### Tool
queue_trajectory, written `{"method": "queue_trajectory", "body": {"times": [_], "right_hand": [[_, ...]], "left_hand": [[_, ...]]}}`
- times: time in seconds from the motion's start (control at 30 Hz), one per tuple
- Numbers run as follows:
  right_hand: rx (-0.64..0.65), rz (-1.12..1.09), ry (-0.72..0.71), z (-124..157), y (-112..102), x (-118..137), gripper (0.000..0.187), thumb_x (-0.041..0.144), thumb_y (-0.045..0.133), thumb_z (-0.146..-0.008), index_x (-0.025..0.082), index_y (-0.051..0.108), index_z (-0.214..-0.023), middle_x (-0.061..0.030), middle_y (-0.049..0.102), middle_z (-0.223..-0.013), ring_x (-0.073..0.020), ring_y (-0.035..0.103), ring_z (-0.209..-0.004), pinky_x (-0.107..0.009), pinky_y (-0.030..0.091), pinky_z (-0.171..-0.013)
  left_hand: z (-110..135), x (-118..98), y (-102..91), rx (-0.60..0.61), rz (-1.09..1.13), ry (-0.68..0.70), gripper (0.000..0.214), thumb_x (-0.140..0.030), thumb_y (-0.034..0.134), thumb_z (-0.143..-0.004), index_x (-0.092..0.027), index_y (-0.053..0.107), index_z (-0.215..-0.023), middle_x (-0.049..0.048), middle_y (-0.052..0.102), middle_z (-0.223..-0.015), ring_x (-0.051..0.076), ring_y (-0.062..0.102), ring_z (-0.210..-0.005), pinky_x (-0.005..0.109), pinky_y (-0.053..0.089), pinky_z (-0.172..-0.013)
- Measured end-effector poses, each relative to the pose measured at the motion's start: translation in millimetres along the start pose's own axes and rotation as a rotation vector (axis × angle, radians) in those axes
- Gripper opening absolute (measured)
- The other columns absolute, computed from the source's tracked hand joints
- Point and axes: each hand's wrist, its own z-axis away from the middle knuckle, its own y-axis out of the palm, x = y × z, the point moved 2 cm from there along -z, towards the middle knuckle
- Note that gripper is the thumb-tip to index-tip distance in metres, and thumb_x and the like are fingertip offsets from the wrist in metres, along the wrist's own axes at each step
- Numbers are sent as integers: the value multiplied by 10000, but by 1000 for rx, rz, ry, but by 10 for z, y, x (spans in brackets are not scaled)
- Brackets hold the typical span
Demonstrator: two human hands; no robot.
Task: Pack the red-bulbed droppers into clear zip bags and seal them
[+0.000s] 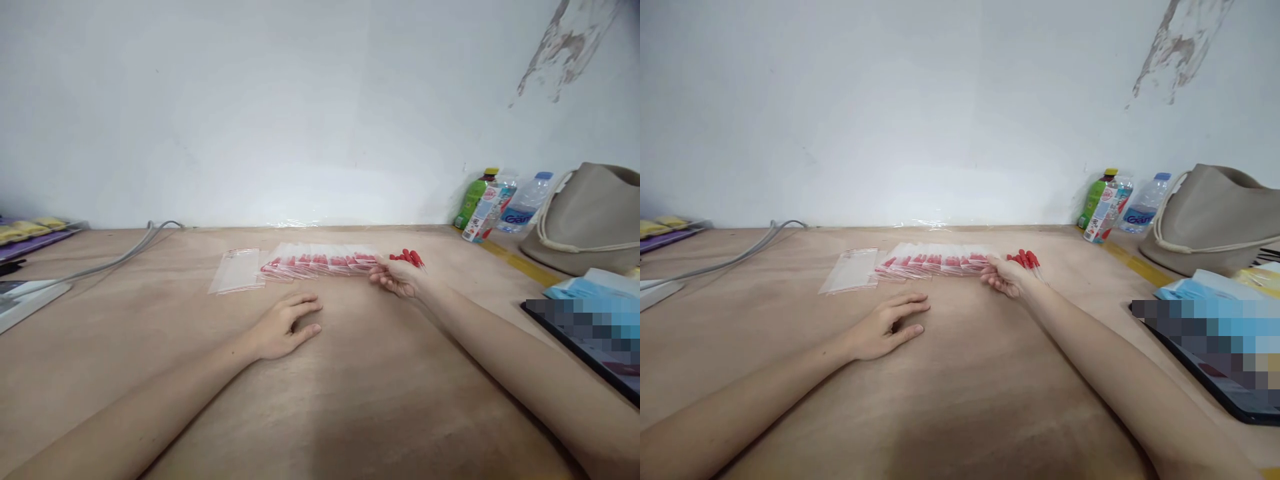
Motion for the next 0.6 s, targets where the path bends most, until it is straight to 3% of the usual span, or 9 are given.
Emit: {"method": "queue_trajectory", "body": {"times": [0.1,0.17,0.23,0.33,0.4,0.47,0.6], "right_hand": [[-1,183,-34,99,-75,-77,352,406,451,-869,122,533,-677,-36,577,-502,-29,340,-275,-139,208,-244],[-12,329,-200,166,-117,-144,375,462,459,-845,136,540,-677,1,556,-497,-25,286,-277,-162,173,-273],[2,471,-408,238,-147,-219,391,505,477,-814,149,552,-669,24,528,-495,-37,316,-329,-172,220,-332],[53,644,-624,338,-164,-318,399,521,483,-792,156,567,-653,26,505,-513,-72,406,-458,-193,313,-459],[64,693,-643,379,-161,-360,389,514,475,-794,160,566,-659,26,495,-522,-88,415,-489,-210,323,-497],[68,699,-628,402,-147,-378,382,510,465,-797,168,549,-647,28,487,-529,-94,409,-488,-220,319,-503],[82,699,-642,426,-115,-386,376,508,469,-789,179,529,-619,26,483,-532,-101,407,-492,-224,310,-499]], "left_hand": [[-12,55,-84,-261,-107,-80,256,-360,438,-883,-194,567,-1029,82,554,-1131,228,515,-1061,390,411,-927],[-18,193,-172,-450,-226,-208,225,-324,401,-885,-172,549,-961,90,572,-1028,245,516,-1013,411,403,-906],[-10,411,-264,-537,-352,-386,234,-306,394,-869,-160,530,-991,106,569,-1028,276,501,-1018,440,388,-900],[45,801,-387,-505,-506,-643,362,-281,397,-839,-143,464,-1167,144,458,-1253,316,396,-1178,460,319,-971],[106,1056,-431,-354,-524,-824,484,-343,365,-850,-92,377,-1264,190,346,-1353,338,295,-1266,479,257,-1015],[158,1244,-455,-272,-489,-875,534,-398,363,-840,-33,417,-1226,242,385,-1317,376,308,-1257,515,267,-997],[204,1435,-450,-170,-421,-878,383,-337,356,-827,-83,595,-986,208,554,-1155,354,473,-1132,487,367,-928]]}}
